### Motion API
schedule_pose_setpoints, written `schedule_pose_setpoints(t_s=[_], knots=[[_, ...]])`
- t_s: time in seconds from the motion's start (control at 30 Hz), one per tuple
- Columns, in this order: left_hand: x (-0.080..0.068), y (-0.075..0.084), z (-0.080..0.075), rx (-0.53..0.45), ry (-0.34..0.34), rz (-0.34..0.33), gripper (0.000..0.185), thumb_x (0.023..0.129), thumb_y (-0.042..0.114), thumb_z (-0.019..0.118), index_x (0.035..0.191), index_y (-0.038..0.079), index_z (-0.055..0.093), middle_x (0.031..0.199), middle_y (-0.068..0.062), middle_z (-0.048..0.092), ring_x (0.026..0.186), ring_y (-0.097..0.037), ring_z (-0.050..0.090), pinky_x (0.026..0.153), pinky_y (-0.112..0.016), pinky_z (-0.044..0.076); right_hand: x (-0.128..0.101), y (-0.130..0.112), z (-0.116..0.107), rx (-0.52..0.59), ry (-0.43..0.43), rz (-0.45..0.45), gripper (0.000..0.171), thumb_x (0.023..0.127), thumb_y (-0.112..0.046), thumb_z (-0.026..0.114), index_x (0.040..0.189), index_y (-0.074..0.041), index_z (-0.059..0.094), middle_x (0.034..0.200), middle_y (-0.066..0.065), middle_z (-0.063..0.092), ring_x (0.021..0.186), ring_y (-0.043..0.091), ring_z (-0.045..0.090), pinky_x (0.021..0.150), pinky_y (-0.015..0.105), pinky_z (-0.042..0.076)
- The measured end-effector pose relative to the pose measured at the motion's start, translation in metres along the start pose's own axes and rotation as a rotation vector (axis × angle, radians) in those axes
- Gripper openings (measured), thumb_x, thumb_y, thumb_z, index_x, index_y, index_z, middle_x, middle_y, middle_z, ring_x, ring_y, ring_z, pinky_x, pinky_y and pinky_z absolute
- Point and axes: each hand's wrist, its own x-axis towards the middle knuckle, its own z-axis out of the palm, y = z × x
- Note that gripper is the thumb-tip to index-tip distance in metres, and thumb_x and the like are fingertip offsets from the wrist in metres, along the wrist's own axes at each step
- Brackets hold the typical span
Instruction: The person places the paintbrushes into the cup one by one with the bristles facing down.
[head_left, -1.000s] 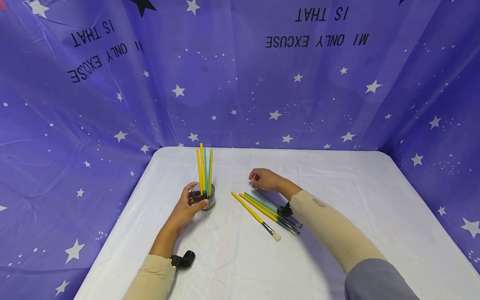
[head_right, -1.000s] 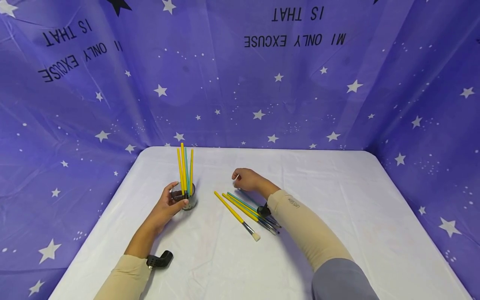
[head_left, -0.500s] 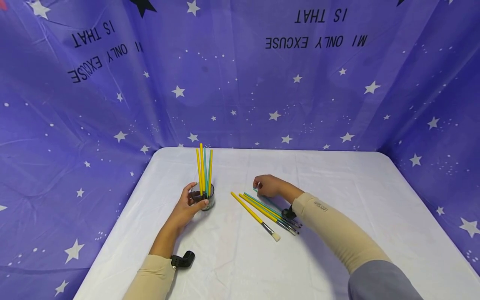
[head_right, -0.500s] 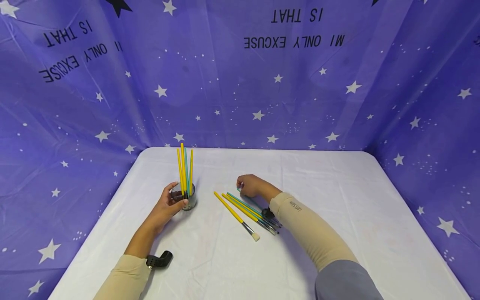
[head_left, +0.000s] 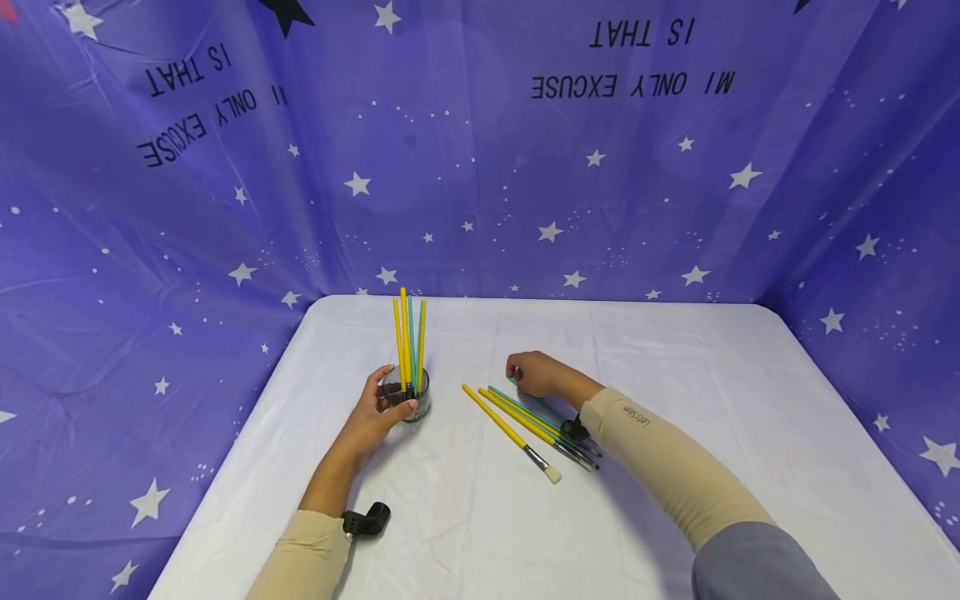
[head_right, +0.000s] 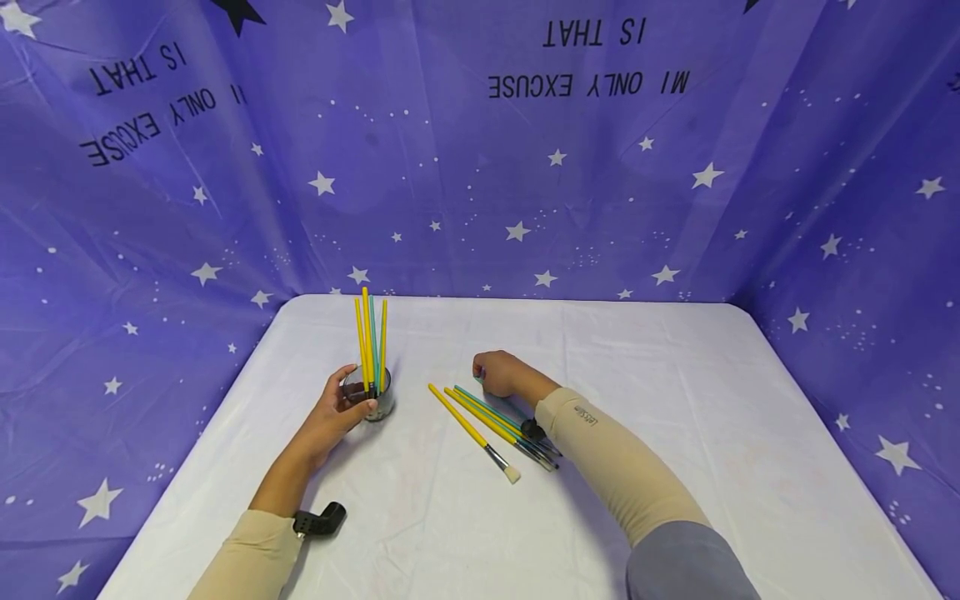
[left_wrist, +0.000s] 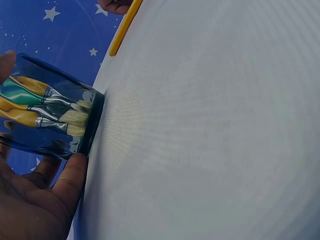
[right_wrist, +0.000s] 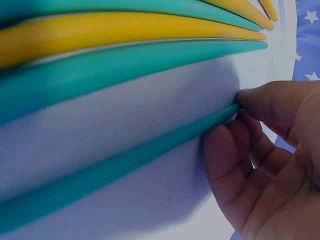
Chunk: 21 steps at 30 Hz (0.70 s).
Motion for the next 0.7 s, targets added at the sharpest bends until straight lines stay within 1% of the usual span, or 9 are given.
schedule_pose_setpoints(t_s=[0.07, 0.17, 0.27, 0.37, 0.43, 0.53, 0.7], knots=[[0.002, -0.002, -0.001, -0.006, 0.000, -0.005, 0.082, 0.092, 0.013, 0.069, 0.155, 0.014, 0.017, 0.138, -0.023, 0.044, 0.126, -0.033, 0.046, 0.093, -0.033, 0.039, -0.001, 0.000, -0.001, 0.013, 0.004, 0.001, 0.024, 0.084, 0.007, 0.061, 0.103, -0.007, 0.061, 0.092, 0.004, 0.059, 0.082, 0.020, 0.051, 0.076, 0.035, 0.045], [0.009, -0.013, -0.003, -0.014, 0.005, -0.009, 0.083, 0.092, 0.013, 0.070, 0.156, 0.017, 0.016, 0.138, -0.022, 0.044, 0.126, -0.032, 0.046, 0.093, -0.033, 0.039, -0.003, -0.001, -0.005, 0.054, 0.002, 0.009, 0.022, 0.086, 0.006, 0.059, 0.104, -0.006, 0.061, 0.092, 0.006, 0.059, 0.077, 0.019, 0.051, 0.069, 0.033, 0.045], [0.015, -0.024, -0.005, -0.008, 0.016, -0.007, 0.085, 0.092, 0.015, 0.071, 0.156, 0.019, 0.015, 0.139, -0.020, 0.044, 0.125, -0.030, 0.046, 0.093, -0.033, 0.038, -0.004, -0.003, -0.011, 0.137, -0.015, 0.029, 0.022, 0.089, 0.006, 0.056, 0.108, -0.004, 0.060, 0.091, 0.008, 0.057, 0.068, 0.018, 0.049, 0.061, 0.030, 0.043], [0.018, -0.030, -0.006, 0.004, 0.026, 0.003, 0.086, 0.091, 0.018, 0.072, 0.156, 0.020, 0.016, 0.139, -0.019, 0.045, 0.125, -0.028, 0.047, 0.093, -0.034, 0.038, -0.005, -0.004, -0.017, 0.227, -0.030, 0.043, 0.022, 0.093, 0.004, 0.054, 0.113, -0.002, 0.057, 0.091, 0.009, 0.053, 0.061, 0.016, 0.046, 0.055, 0.029, 0.042], [0.019, -0.032, -0.006, 0.009, 0.030, 0.008, 0.086, 0.091, 0.019, 0.072, 0.156, 0.020, 0.016, 0.138, -0.019, 0.045, 0.124, -0.028, 0.047, 0.094, -0.035, 0.038, -0.006, -0.005, -0.022, 0.276, -0.032, 0.047, 0.022, 0.095, 0.003, 0.052, 0.116, 0.000, 0.056, 0.092, 0.010, 0.052, 0.059, 0.016, 0.045, 0.054, 0.029, 0.043], [0.020, -0.033, -0.006, 0.006, 0.036, 0.010, 0.086, 0.090, 0.020, 0.073, 0.156, 0.021, 0.017, 0.137, -0.018, 0.046, 0.123, -0.028, 0.048, 0.095, -0.036, 0.039, -0.007, -0.007, -0.029, 0.309, -0.017, 0.047, 0.024, 0.095, 0.001, 0.053, 0.119, 0.001, 0.056, 0.095, 0.009, 0.052, 0.062, 0.015, 0.046, 0.057, 0.032, 0.047], [0.019, -0.033, -0.006, 0.011, 0.036, 0.004, 0.087, 0.090, 0.021, 0.074, 0.156, 0.021, 0.018, 0.136, -0.017, 0.047, 0.123, -0.028, 0.048, 0.096, -0.038, 0.038, -0.008, -0.011, -0.038, 0.330, 0.014, 0.036, 0.026, 0.096, -0.001, 0.053, 0.121, 0.001, 0.055, 0.098, 0.009, 0.054, 0.067, 0.017, 0.051, 0.066, 0.044, 0.053]])
